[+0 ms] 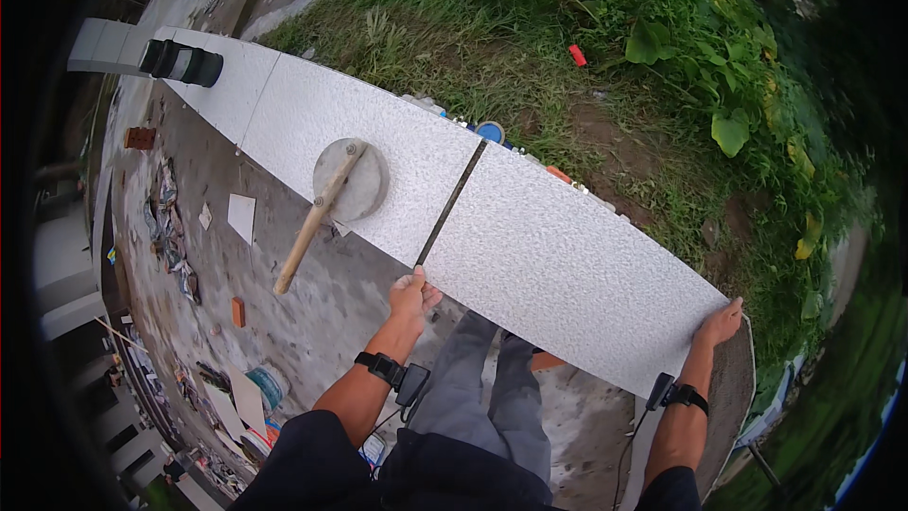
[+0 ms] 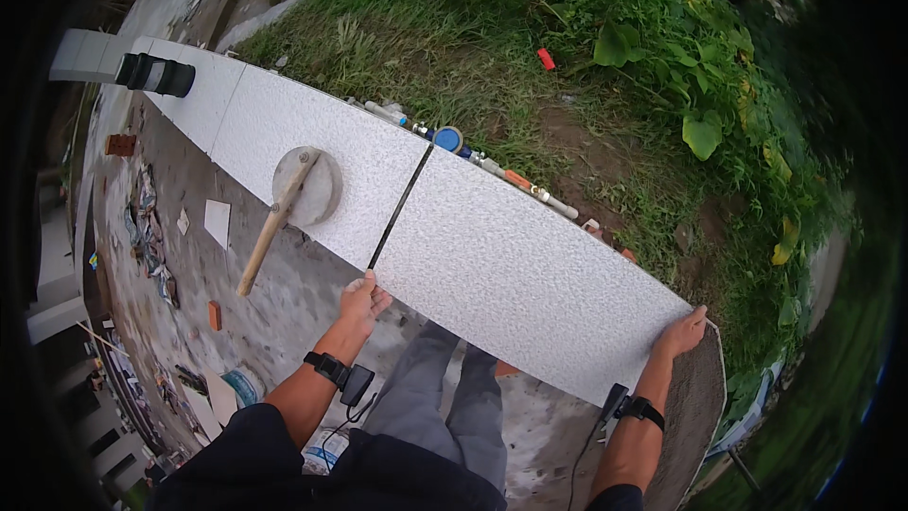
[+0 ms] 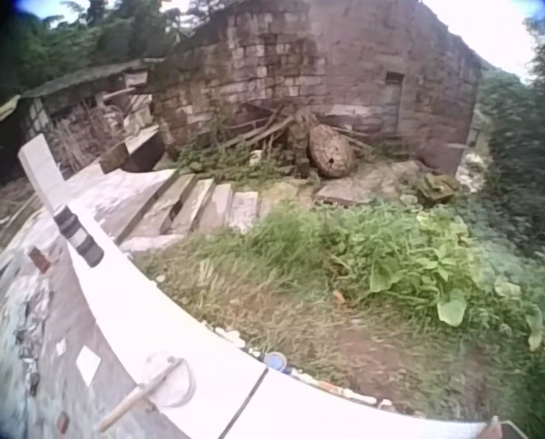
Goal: Apply mortar to the back of a tile and then place it onto a wall.
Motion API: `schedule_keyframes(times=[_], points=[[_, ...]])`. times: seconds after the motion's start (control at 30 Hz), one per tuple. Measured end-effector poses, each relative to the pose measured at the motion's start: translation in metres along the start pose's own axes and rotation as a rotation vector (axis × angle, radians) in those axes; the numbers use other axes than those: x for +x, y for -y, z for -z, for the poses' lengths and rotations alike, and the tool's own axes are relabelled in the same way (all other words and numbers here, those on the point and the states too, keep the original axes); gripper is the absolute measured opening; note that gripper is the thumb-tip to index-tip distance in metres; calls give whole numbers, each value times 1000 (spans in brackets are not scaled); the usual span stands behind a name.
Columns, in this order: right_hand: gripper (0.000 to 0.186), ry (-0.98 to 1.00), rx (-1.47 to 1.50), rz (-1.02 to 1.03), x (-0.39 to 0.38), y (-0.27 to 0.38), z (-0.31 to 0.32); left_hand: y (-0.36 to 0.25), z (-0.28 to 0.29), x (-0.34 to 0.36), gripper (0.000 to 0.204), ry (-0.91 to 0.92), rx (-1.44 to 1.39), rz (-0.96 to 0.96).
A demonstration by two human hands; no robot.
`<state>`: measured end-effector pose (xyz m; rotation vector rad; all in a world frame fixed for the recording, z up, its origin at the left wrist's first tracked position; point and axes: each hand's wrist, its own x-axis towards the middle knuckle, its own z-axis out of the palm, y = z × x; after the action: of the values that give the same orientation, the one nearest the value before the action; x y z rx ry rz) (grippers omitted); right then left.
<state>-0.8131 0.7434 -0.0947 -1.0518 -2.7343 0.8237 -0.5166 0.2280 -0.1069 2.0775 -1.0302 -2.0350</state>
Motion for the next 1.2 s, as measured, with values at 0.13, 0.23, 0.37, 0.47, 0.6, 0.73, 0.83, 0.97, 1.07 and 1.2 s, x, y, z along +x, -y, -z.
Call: schedule_keyframes(times=[0.13,0.23,0.37,0.47,0.6,0.73,0.83,0.97,1.07,1.2], points=[[58,-147,33,150,-1,-4,-26,-3,0,4,31,-49,42,-10],[59,-81,-2,166,10,-13,-32,-4,-2,4,31,-53,35,-10],[58,-167,31,190,12,-16,-40,-1,-5,1,31,-72,2,2],[58,-96,-47,150,12,-15,-38,1,-2,2,31,-77,-2,-1],[61,-7,-87,117,10,-14,-36,1,1,4,29,-67,12,2],[59,50,-95,97,4,-12,-35,-1,0,3,27,-55,20,18],[58,-31,-85,48,0,-11,-37,-2,-2,3,29,-70,29,15],[58,52,-98,28,-2,-9,-39,-3,0,4,30,-74,52,25],[58,59,-109,41,-1,-9,-39,-3,-1,4,30,-70,34,27],[57,71,-114,63,-1,-10,-35,-2,-4,5,32,-65,-2,-6]])
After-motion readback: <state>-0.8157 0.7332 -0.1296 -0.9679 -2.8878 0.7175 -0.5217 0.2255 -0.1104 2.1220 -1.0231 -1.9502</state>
